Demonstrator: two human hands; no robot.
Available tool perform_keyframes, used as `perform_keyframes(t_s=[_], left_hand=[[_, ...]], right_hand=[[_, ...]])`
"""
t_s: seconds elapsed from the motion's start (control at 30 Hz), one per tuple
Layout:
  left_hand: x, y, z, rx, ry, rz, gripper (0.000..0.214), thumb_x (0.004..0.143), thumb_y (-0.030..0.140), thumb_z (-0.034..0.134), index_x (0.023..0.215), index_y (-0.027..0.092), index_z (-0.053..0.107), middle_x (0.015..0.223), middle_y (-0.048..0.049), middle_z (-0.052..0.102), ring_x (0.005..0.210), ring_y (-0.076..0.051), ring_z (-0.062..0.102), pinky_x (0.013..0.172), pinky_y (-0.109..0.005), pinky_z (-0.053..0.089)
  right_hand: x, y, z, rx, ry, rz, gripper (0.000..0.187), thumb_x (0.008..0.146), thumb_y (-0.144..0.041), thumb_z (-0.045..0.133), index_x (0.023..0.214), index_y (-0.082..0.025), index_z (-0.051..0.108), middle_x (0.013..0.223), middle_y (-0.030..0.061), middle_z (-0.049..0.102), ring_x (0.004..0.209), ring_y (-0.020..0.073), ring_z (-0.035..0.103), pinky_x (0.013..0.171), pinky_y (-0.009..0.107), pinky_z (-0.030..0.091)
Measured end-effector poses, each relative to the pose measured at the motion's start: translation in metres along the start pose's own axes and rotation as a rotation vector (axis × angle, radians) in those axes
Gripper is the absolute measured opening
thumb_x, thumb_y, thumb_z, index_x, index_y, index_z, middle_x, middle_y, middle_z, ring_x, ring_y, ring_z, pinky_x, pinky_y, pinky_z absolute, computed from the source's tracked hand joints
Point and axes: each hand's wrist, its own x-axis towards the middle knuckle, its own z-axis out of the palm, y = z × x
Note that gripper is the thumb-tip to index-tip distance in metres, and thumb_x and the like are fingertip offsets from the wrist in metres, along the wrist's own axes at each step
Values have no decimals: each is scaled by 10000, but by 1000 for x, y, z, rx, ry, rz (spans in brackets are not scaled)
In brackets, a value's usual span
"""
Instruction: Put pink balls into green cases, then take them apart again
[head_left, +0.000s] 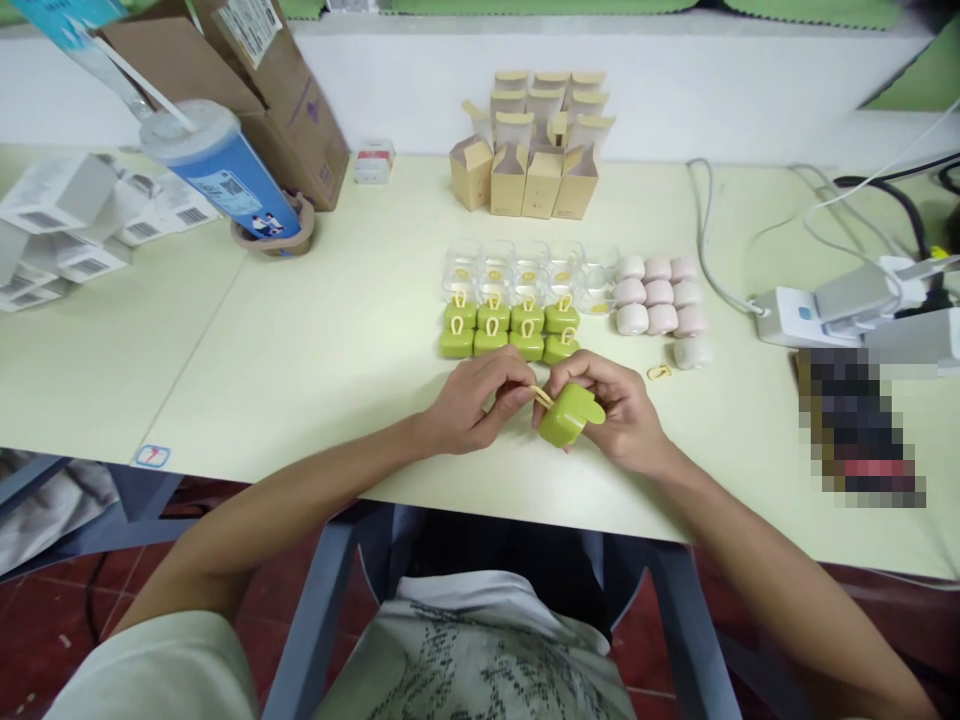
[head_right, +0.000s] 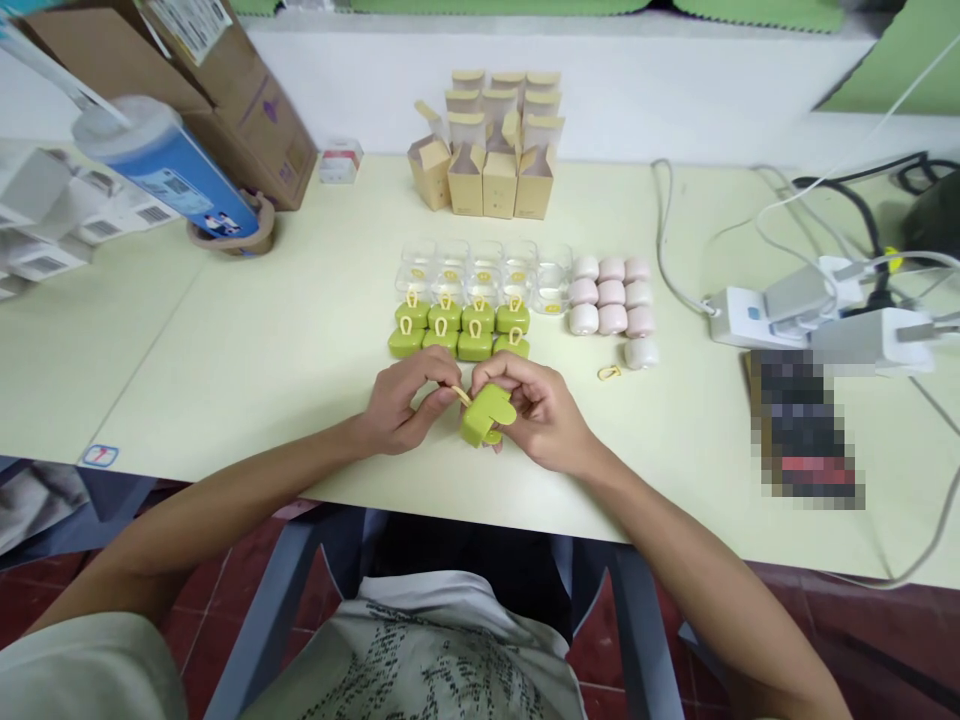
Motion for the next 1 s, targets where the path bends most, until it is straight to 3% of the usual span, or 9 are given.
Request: perform_keyframes(t_s=[0.1,0.2,0.27,0.37,0.53,0.67,0.83,1.0], left_hand=[[-1,-5,-1,51,9,13,123,1171,327,527,1123,246,608,851,-9,668,728,-146,624,692,-295,520],[2,-11,-7,161,74,11,98,1147,291,562,1212,248,620,961,-33,706,787,-147,647,700,-290,539],[5,-16,-15,263,193,-15,109,1126,290,588,1220,253,626,1049,-54,712,868,-161,658,731,-306,557],[7,-28,-28,345,414,-99,68,1100,301,618,1149,259,640,1064,-57,656,958,-184,637,771,-336,551],[1,-58,-38,314,571,-420,147,1024,332,711,1113,261,617,1142,-49,623,989,-174,634,808,-333,532],[-7,-78,-35,259,572,-590,239,992,405,751,1113,265,599,1169,-61,651,975,-181,622,779,-334,518],[-10,-82,-31,199,574,-636,236,985,392,757,1110,271,598,1184,-60,649,963,-181,618,784,-339,513],[-10,-81,-30,195,553,-635,207,998,367,740,1115,268,600,1187,-58,648,957,-169,613,804,-327,520]], right_hand=[[0,5,1,6,75,-20,401,814,-486,994,972,-291,682,724,-13,744,486,192,647,425,344,547],[3,10,-5,-28,313,-128,345,867,-455,963,1076,-306,734,799,-13,772,528,191,684,444,339,566],[5,9,-18,-120,497,-220,304,931,-437,913,1168,-308,775,977,12,828,620,186,735,546,350,631],[5,2,-46,-368,619,-288,344,1008,-470,832,1308,-303,800,1228,62,840,812,227,812,760,425,706],[0,-3,-88,-1075,556,-366,297,1068,-426,745,1308,-287,853,1222,117,852,874,281,801,790,472,672],[2,12,-91,-1471,456,-362,260,1103,-312,657,1240,-271,874,1208,117,858,969,290,794,716,417,599],[10,24,-81,-1666,381,-343,300,1113,-256,593,1277,-259,844,1229,128,841,979,273,753,624,366,507],[14,28,-82,-1609,339,-349,327,1123,-225,557,1341,-195,799,1245,179,806,1044,304,759,792,412,617]])
